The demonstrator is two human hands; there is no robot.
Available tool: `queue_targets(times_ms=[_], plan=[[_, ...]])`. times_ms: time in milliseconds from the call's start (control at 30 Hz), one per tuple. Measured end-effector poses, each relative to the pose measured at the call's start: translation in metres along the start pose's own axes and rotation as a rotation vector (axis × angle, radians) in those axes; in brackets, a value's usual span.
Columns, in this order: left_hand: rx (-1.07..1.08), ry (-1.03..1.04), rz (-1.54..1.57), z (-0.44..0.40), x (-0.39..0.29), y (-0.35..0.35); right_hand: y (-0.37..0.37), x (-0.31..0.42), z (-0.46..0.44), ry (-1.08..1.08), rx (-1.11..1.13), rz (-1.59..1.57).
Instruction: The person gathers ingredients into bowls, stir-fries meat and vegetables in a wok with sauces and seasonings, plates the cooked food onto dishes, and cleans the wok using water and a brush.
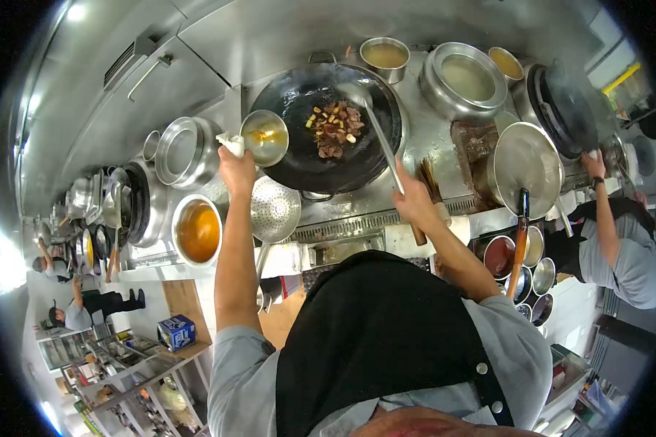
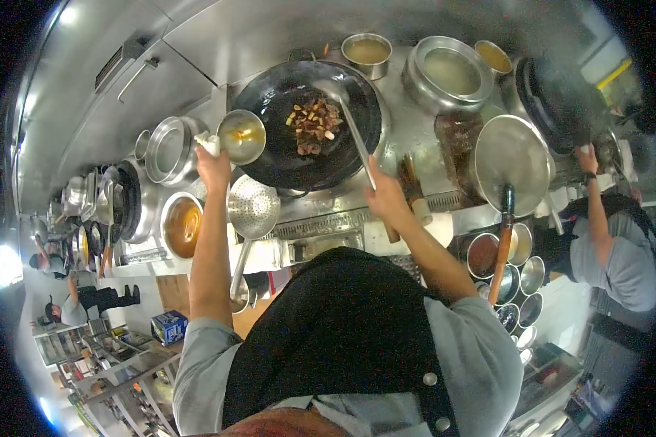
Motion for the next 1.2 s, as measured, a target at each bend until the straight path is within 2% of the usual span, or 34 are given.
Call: queue_targets(times_ms=[33, 133, 200, 300, 333, 400, 467, 533, 600, 667, 700, 733, 833, 900, 933, 1133, 1200], plan=[[0.014, -0.05, 0.044, -0.002, 0.004, -0.003, 0.021, -0.023, -0.005, -0.087, -0.046, 0.074], [0.043, -0.123, 0.198, 0.0, 0.021, -0.01, 0.028, 0.004, 0.014, -0.108, -0.025, 0.029], [0.051, -0.084, 0.344, 0.007, 0.034, -0.019, 0.039, 0.026, 0.038, -0.145, -0.078, 0.051], [0.11, -0.079, 0.393, 0.001, 0.066, -0.011, 0.056, 0.044, 0.058, -0.212, -0.152, -0.036], [0.138, -0.059, 0.408, -0.003, 0.076, -0.004, 0.061, 0.038, 0.055, -0.207, -0.169, -0.025], [0.173, -0.023, 0.441, -0.001, 0.066, -0.013, 0.066, 0.042, 0.048, -0.006, -0.003, 0.053], [0.19, 0.004, 0.463, -0.003, 0.049, -0.028, 0.073, 0.056, 0.053, -0.042, -0.11, 0.056], [0.188, -0.012, 0.44, -0.005, 0.037, -0.041, 0.084, 0.071, 0.073, -0.06, -0.205, 0.035], [0.18, 0.069, 0.415, -0.015, 0.031, -0.04, 0.083, 0.088, 0.098, -0.052, -0.285, -0.097], [0.231, 0.173, 0.343, -0.021, 0.01, -0.043, 0.085, 0.08, 0.115, -0.026, -0.321, -0.088], [0.198, 0.294, 0.325, -0.025, 0.004, -0.037, 0.088, 0.067, 0.119, -0.086, -0.367, 0.038], [0.213, 0.313, 0.333, -0.029, 0.002, -0.031, 0.092, 0.055, 0.124, -0.142, -0.41, 0.169], [0.086, 0.69, 0.049, -0.021, -0.025, -0.021, 0.096, 0.048, 0.14, -0.013, -0.367, 0.087], [0.05, 0.723, 0.064, -0.019, -0.035, -0.016, 0.094, 0.061, 0.139, 0.038, -0.314, -0.109], [-0.005, 0.744, 0.067, -0.02, -0.038, -0.015, 0.089, 0.073, 0.134, 0.147, -0.249, -0.272], [0.002, 0.623, -0.009, -0.04, -0.036, 0.002, 0.095, 0.075, 0.069, 0.19, -0.13, -0.275], [0.041, 0.567, -0.027, -0.038, -0.032, 0.0, 0.119, 0.06, 0.042, 0.195, -0.199, -0.089]])
Point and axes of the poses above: each hand's wrist, its own z-axis away from the middle knuckle, its own y-axis out of the palm, x = y × z, the point moved 3 cm from there along -z, towards the middle knuckle, and after that the axes turned 9 degrees about x, right-handed, at the moved point
